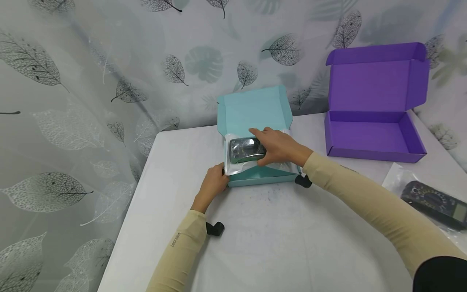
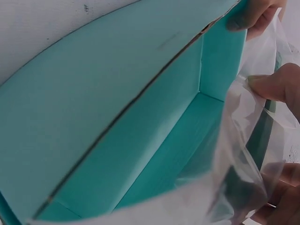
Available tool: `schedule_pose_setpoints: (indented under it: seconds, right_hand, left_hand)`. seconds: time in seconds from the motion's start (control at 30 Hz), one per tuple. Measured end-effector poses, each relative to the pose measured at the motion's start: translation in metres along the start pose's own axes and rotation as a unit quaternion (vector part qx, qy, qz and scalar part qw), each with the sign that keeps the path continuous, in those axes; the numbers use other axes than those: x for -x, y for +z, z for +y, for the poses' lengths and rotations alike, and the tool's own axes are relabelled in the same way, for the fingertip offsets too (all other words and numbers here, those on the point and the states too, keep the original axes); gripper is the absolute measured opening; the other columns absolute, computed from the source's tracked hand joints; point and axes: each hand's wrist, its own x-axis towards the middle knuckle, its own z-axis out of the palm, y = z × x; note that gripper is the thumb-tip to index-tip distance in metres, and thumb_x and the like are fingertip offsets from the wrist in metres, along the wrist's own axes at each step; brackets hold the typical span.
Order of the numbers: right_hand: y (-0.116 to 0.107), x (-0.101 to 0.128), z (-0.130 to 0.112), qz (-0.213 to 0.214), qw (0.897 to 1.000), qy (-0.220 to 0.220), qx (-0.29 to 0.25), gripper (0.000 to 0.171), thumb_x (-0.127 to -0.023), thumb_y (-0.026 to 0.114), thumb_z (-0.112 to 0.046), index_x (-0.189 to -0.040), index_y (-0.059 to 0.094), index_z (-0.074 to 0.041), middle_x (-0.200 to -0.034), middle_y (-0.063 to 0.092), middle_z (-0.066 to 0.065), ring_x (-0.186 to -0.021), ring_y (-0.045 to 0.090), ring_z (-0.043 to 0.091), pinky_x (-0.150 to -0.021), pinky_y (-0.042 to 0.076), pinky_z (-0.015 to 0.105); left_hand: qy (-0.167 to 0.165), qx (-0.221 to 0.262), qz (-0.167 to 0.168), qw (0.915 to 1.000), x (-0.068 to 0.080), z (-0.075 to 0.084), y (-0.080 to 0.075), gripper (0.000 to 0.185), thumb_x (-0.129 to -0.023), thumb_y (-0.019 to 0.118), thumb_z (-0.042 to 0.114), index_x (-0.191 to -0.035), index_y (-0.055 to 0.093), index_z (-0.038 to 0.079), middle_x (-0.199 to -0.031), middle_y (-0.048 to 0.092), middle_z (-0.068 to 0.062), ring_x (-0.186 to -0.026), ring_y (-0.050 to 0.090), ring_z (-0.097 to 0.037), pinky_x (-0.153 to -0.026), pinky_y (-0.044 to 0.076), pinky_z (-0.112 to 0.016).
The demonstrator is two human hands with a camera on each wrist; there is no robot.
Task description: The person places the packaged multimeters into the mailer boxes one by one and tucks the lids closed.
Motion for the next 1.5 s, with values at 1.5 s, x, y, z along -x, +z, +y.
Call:
schedule_pose_setpoints:
  seconds: [1.5]
  right_hand:
    - [0.015,-0.003,0.007,-0.033,0.999,0.012,-0.029,0.111,-0.082,0.089,-0.039,-0.165,0.022,-0.01,-0.148,0.046,0.028,-0.112,0.062,0.036,-0.082,0.054,0.053]
  left_hand:
    - [-0.003,0.0,0.009,1.0,0.001,0.0,0.003,0.026,-0.109,0.052,0.023,-0.105,0.066,0.001,-0.068,0.061,-0.004,-0.055,0.062,-0.016,-0.052,0.053,-0.031]
